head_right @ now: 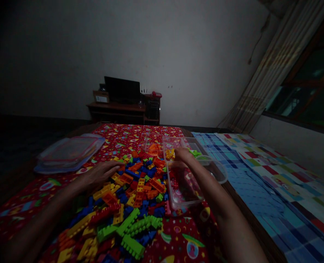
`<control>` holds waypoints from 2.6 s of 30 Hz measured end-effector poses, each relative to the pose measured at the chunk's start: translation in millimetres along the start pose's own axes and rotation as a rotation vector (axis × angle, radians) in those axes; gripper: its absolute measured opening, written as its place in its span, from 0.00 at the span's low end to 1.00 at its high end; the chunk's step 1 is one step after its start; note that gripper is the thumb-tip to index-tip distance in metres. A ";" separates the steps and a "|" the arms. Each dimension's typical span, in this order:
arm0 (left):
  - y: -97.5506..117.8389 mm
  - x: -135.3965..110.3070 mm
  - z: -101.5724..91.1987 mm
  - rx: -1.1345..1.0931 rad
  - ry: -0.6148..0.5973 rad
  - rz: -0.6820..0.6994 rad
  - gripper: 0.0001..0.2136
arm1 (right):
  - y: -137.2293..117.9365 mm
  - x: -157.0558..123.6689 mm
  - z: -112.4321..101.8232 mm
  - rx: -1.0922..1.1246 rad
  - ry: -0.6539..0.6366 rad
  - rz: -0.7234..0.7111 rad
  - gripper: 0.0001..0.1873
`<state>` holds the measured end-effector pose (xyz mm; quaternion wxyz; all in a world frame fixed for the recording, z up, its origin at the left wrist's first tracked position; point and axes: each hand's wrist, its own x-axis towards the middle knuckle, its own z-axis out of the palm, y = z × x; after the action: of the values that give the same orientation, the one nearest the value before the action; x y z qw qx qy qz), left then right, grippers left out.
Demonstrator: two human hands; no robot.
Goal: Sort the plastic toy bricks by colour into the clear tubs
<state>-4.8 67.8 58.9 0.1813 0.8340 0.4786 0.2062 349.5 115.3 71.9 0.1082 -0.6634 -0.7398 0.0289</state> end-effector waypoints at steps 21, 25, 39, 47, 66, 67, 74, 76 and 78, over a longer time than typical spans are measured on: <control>-10.9 1.9 3.2 0.027 -0.021 0.048 0.24 | -68.2 -39.5 -44.1 0.315 0.112 -0.265 0.13; -7.3 0.5 -3.5 -0.040 -0.016 0.052 0.24 | -110.7 -78.6 -41.8 0.521 0.087 -0.330 0.14; -0.3 -17.5 -24.9 0.070 -0.147 0.013 0.18 | -140.1 -103.5 -4.7 0.096 -0.026 -0.319 0.12; 15.0 -13.9 -23.8 -0.223 -0.094 -0.006 0.16 | -136.0 -100.2 4.7 0.274 0.161 -0.352 0.17; 21.8 -12.3 -29.0 -0.077 -0.092 0.012 0.19 | -44.5 -78.2 -26.5 -0.029 0.195 0.073 0.15; 19.7 -13.9 -30.8 -0.068 -0.130 0.005 0.18 | -37.0 -77.3 -26.5 -0.025 0.185 0.094 0.13; 15.5 -15.3 -19.8 0.094 -0.191 0.029 0.14 | -10.8 -73.3 -16.3 -0.039 0.256 0.228 0.14; 16.6 -11.8 -7.5 0.196 -0.194 0.080 0.12 | -8.3 -72.4 -11.8 -0.035 0.318 0.227 0.16; 18.3 -9.1 2.3 0.261 -0.202 0.119 0.11 | -7.8 -70.9 -9.7 -0.012 0.358 0.206 0.19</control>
<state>5.4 50.9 64.6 0.1062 0.8937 0.4306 0.0676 350.6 43.4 74.2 0.2305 -0.7306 -0.6373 -0.0828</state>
